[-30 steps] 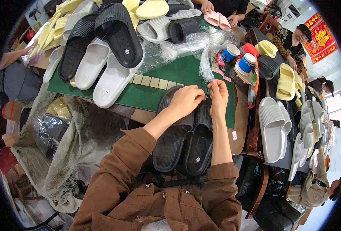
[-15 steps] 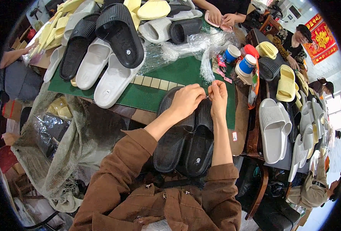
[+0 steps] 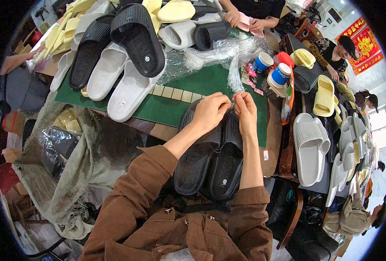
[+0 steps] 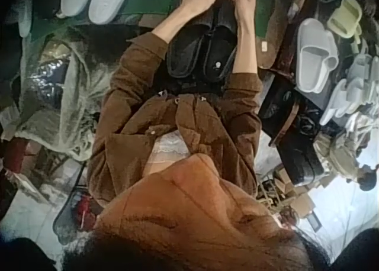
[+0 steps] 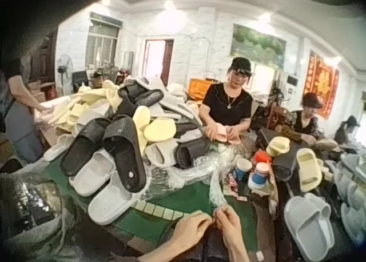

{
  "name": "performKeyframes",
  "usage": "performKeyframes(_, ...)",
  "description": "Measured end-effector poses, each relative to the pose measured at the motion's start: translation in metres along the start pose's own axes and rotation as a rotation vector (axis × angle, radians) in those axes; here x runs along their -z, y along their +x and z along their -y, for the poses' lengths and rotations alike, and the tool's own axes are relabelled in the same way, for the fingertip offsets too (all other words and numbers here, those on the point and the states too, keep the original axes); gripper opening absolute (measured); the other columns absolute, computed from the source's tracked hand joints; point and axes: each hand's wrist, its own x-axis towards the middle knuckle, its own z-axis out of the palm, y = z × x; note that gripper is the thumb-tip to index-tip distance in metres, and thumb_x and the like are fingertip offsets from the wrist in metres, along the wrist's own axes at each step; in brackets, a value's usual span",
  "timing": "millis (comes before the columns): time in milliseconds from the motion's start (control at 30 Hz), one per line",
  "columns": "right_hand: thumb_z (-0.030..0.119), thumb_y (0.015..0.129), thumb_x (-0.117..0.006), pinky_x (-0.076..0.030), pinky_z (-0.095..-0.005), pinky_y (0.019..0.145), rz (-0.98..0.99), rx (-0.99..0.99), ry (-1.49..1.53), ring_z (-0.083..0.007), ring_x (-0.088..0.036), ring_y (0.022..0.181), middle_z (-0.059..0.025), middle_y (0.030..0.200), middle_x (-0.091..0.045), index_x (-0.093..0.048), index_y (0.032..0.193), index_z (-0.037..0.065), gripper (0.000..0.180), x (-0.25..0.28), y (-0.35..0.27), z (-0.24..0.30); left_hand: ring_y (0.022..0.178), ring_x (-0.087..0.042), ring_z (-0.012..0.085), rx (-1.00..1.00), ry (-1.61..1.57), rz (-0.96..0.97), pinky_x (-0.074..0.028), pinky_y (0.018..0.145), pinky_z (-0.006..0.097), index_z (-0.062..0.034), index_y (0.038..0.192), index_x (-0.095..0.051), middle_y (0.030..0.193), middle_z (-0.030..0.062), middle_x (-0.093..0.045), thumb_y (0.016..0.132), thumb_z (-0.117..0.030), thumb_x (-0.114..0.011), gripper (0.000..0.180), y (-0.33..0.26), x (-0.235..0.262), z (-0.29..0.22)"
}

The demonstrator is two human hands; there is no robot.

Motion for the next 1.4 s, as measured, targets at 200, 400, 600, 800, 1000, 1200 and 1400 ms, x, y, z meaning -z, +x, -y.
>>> performKeyframes(200, 0.020, 0.095, -0.055, -0.023, -0.0161, 0.050, -0.042, -0.012, -0.215, 0.0000, -0.032, 0.056, 0.0066, 0.075, -0.049, -0.060, 0.089, 0.007, 0.015, 0.003, -0.002, -0.003, 0.068, -0.059, 0.0272, 0.045, -0.040, -0.023, -0.045, 0.062, 0.036, -0.0011, 0.083, -0.064, 0.076, 0.0122, -0.059, 0.084, -0.010, -0.060, 0.010, 0.002, 0.000, -0.001)
performKeyframes(400, 0.020, 0.093, -0.057, -0.023, -0.0168, 0.051, -0.063, 0.021, -0.225, 0.0005, -0.032, 0.057, 0.0087, 0.070, -0.047, -0.061, 0.091, 0.008, 0.013, -0.010, -0.003, 0.004, 0.066, -0.058, 0.0260, 0.047, -0.063, -0.036, -0.045, 0.060, 0.035, -0.0009, 0.083, -0.064, 0.075, 0.0119, -0.059, 0.084, -0.009, -0.060, 0.009, 0.002, 0.000, 0.003)
performKeyframes(600, 0.014, 0.092, -0.058, -0.032, -0.0174, 0.059, -0.007, 0.003, -0.226, -0.0015, -0.043, 0.068, 0.0062, 0.078, -0.054, -0.059, 0.090, 0.005, 0.009, -0.001, -0.005, 0.003, 0.066, -0.059, 0.0255, 0.048, -0.047, -0.034, -0.045, 0.060, 0.036, -0.0017, 0.083, -0.064, 0.074, 0.0117, -0.058, 0.083, -0.007, -0.059, 0.008, 0.001, 0.000, 0.000)
performKeyframes(800, 0.012, 0.090, -0.060, -0.028, -0.0167, 0.055, -0.099, -0.021, -0.119, 0.0001, -0.038, 0.063, 0.0081, 0.076, -0.052, -0.058, 0.086, 0.008, 0.006, -0.002, -0.003, 0.004, 0.066, -0.059, 0.0259, 0.012, -0.053, -0.040, -0.045, 0.059, 0.035, -0.0022, 0.083, -0.065, 0.075, 0.0114, -0.059, 0.083, -0.008, -0.060, 0.007, 0.000, -0.002, -0.001)
performKeyframes(1000, 0.014, 0.090, -0.060, -0.025, -0.0176, 0.052, -0.079, -0.024, -0.154, -0.0001, -0.036, 0.060, 0.0090, 0.073, -0.049, -0.056, 0.084, 0.010, 0.008, 0.001, -0.003, 0.004, 0.067, -0.060, 0.0255, 0.040, -0.059, -0.092, -0.045, 0.060, 0.034, -0.0018, 0.084, -0.065, 0.077, 0.0111, -0.060, 0.084, -0.007, -0.062, 0.007, 0.000, -0.001, -0.001)
performKeyframes(1200, 0.016, 0.089, -0.061, -0.025, -0.0177, 0.052, -0.051, -0.039, -0.120, 0.0001, -0.035, 0.060, 0.0096, 0.073, -0.049, -0.057, 0.084, 0.011, 0.008, 0.000, -0.004, 0.003, 0.068, -0.061, 0.0253, 0.027, -0.064, -0.077, -0.045, 0.060, 0.034, -0.0017, 0.084, -0.065, 0.078, 0.0111, -0.061, 0.084, -0.007, -0.061, 0.007, 0.002, -0.002, 0.001)
performKeyframes(1400, 0.015, 0.089, -0.061, -0.025, -0.0183, 0.051, -0.064, -0.046, -0.136, -0.0006, -0.035, 0.058, 0.0089, 0.070, -0.049, -0.058, 0.081, 0.010, 0.010, 0.000, -0.003, 0.003, 0.067, -0.060, 0.0255, 0.021, -0.045, -0.040, -0.045, 0.060, 0.035, -0.0027, 0.084, -0.065, 0.076, 0.0109, -0.059, 0.084, -0.007, -0.059, 0.007, 0.001, -0.001, 0.001)
